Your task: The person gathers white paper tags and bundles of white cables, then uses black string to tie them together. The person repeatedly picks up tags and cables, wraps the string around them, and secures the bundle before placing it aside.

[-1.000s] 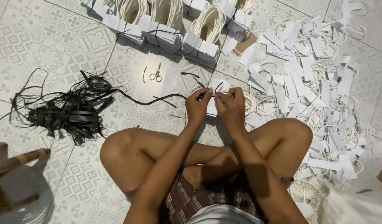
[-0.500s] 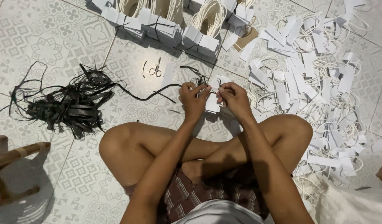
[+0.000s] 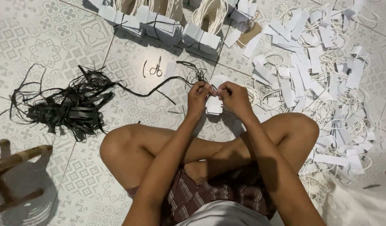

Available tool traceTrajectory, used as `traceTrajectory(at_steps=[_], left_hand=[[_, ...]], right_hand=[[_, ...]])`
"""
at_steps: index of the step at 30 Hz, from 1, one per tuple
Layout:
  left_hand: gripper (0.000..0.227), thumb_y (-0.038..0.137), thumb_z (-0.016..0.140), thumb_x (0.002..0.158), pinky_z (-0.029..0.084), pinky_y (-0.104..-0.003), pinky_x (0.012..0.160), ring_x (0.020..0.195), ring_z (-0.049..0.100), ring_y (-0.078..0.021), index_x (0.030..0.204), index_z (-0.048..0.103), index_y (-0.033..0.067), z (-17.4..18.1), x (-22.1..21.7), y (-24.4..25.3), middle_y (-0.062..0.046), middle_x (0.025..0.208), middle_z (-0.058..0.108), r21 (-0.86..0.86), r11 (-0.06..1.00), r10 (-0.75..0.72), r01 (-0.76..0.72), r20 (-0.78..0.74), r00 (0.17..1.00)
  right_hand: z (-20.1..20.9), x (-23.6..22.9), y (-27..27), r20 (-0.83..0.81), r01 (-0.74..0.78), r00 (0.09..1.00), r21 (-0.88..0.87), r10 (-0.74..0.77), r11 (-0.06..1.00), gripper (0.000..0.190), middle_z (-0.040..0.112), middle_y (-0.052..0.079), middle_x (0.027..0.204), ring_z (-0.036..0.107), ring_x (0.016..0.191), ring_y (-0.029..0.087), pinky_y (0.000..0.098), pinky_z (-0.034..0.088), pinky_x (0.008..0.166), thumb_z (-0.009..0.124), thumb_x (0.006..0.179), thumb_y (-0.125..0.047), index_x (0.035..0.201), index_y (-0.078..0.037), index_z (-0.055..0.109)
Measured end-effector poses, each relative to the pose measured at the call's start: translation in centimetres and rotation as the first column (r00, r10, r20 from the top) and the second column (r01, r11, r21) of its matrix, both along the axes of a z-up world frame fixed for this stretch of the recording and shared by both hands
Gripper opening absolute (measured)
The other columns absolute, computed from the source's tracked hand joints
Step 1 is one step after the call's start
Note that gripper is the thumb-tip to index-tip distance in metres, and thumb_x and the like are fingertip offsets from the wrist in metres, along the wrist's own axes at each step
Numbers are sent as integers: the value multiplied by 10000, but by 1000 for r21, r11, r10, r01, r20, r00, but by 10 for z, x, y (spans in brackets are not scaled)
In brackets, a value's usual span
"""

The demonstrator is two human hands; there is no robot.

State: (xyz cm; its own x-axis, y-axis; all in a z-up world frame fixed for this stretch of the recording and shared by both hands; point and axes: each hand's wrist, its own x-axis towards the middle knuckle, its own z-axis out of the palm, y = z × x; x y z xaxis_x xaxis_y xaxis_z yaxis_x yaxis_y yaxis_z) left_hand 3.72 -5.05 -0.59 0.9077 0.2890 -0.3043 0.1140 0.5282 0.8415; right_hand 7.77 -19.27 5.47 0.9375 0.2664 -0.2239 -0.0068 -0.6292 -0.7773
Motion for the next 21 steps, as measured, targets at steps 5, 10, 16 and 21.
traceTrajectory(at_steps=[5, 10, 16, 21], left_hand=[[14, 90, 605, 1000, 394, -207, 558, 743, 705, -180, 987, 609, 86, -6, 0, 1, -127, 758, 701, -37, 999, 27, -28, -21, 999], [43, 82, 622, 995, 401, -205, 563, 734, 713, -191, 953, 629, 87, -12, 1, 4, -123, 762, 692, -41, 998, 35, -36, -25, 999], [94, 188, 741, 963, 465, -295, 851, 940, 694, -220, 945, 752, 97, 6, -3, 6, -100, 825, 690, 334, 942, -64, 29, 92, 994], [127, 137, 798, 909, 644, -415, 812, 885, 734, -344, 972, 772, 30, -2, 1, 11, -215, 1227, 497, 336, 939, -120, 68, 138, 983]], right_hand=[[2, 2, -1, 13, -46, 999, -69, 47, 997, 78, 730, 85, 691, 707, 651, 247, 363, 557, 665, 689, 973, -113, 931, -113, 755], [10, 3, 2, -64, 1, 998, -24, -3, 1000, 85, 715, 74, 659, 658, 538, 196, 334, 538, 618, 675, 958, -106, 933, -110, 756], [30, -1, 5, -101, 47, 994, 74, -40, 996, 125, 730, 85, 711, 672, 639, 180, 317, 527, 669, 680, 937, -153, 988, -112, 786], [28, -2, 0, -68, 0, 998, 65, 5, 998, 181, 740, 146, 776, 678, 734, 206, 368, 537, 711, 709, 937, -190, 1061, -94, 799]])
